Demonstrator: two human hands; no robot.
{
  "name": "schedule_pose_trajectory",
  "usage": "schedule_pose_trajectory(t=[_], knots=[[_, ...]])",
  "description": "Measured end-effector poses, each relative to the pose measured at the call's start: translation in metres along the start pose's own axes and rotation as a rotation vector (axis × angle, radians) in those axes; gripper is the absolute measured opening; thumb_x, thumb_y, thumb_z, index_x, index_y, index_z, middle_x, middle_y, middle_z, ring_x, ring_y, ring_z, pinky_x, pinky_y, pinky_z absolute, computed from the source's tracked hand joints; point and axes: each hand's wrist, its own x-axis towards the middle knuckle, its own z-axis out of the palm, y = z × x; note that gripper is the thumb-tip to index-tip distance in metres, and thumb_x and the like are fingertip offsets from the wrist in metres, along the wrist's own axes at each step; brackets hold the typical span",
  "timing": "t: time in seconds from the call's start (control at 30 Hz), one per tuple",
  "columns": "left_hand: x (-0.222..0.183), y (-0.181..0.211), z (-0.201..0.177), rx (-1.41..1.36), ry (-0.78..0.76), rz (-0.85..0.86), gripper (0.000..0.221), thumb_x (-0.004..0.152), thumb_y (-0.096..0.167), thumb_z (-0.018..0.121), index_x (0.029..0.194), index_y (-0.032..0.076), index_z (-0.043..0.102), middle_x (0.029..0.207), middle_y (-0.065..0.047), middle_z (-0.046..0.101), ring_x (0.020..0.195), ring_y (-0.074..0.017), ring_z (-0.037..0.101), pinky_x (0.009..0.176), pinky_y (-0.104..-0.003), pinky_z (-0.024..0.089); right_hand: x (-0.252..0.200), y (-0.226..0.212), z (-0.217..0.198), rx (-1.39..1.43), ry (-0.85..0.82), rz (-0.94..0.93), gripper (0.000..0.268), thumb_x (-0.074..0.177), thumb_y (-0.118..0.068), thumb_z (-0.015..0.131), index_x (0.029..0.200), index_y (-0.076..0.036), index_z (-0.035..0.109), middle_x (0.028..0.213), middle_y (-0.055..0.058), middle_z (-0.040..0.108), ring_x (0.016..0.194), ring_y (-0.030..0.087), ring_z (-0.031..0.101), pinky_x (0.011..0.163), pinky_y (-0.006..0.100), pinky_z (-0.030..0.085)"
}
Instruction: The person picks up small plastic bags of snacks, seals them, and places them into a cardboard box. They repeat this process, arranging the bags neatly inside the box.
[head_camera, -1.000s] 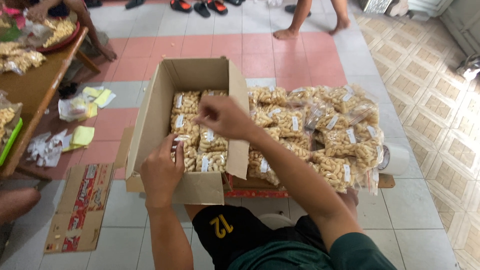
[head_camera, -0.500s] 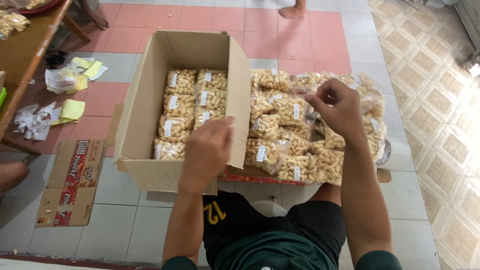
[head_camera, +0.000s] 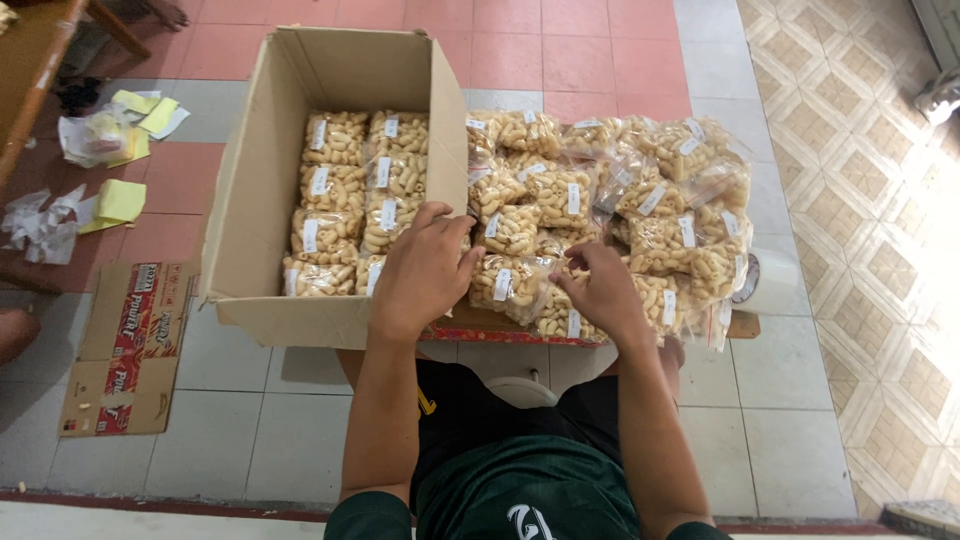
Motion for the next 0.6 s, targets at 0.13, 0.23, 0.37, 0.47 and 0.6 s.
schedule_pose_trajectory(t=[0.13, 0.23, 0.37, 0.47, 0.6], knots=[[-0.002, 0.004, -0.007, 0.026, -0.014, -0.003, 0.036, 0.099, 0.031, 0.056, 0.122, 0.004, 0.063, 0.105, -0.013, 0.070, 0.127, -0.0278, 0.052, 0.087, -0.042, 0.054, 0.004, -0.002, 0.017, -0.032, 0.020, -0.024, 0.030, 0.075, -0.010, 0.076, 0.104, -0.013, 0.066, 0.083, 0.004, 0.068, 0.083, 0.023, 0.065, 0.080, 0.038, 0.051], [-0.004, 0.004, -0.010, 0.010, 0.005, 0.024, 0.037, 0.100, 0.031, 0.055, 0.123, 0.003, 0.062, 0.104, -0.014, 0.070, 0.127, -0.0286, 0.051, 0.086, -0.044, 0.055, 0.009, -0.011, 0.019, 0.068, 0.115, -0.003, 0.021, 0.078, -0.005, 0.073, 0.097, -0.013, 0.068, 0.081, 0.006, 0.067, 0.079, 0.023, 0.067, 0.073, 0.032, 0.055], [-0.004, 0.001, -0.006, -0.004, -0.005, 0.030, 0.038, 0.099, 0.034, 0.056, 0.123, 0.005, 0.062, 0.105, -0.011, 0.070, 0.128, -0.0265, 0.049, 0.086, -0.043, 0.055, 0.010, -0.026, 0.012, 0.017, 0.143, 0.010, 0.034, 0.078, -0.009, 0.075, 0.110, -0.009, 0.065, 0.097, 0.012, 0.064, 0.093, 0.029, 0.064, 0.083, 0.039, 0.052], [-0.004, 0.000, -0.004, -0.028, 0.004, 0.025, 0.039, 0.098, 0.035, 0.057, 0.123, 0.005, 0.063, 0.106, -0.012, 0.070, 0.128, -0.0275, 0.048, 0.086, -0.046, 0.055, 0.007, -0.015, 0.022, 0.042, 0.081, 0.057, 0.034, 0.080, -0.009, 0.074, 0.112, -0.009, 0.066, 0.094, 0.012, 0.066, 0.095, 0.031, 0.065, 0.087, 0.043, 0.050], [-0.004, -0.001, -0.005, -0.055, 0.017, 0.043, 0.039, 0.098, 0.034, 0.056, 0.123, 0.004, 0.062, 0.105, -0.013, 0.070, 0.127, -0.0290, 0.049, 0.083, -0.047, 0.055, 0.008, -0.031, 0.016, 0.389, 0.091, 0.152, 0.026, 0.082, 0.001, 0.071, 0.107, -0.007, 0.068, 0.081, 0.010, 0.066, 0.077, 0.024, 0.067, 0.075, 0.034, 0.054]])
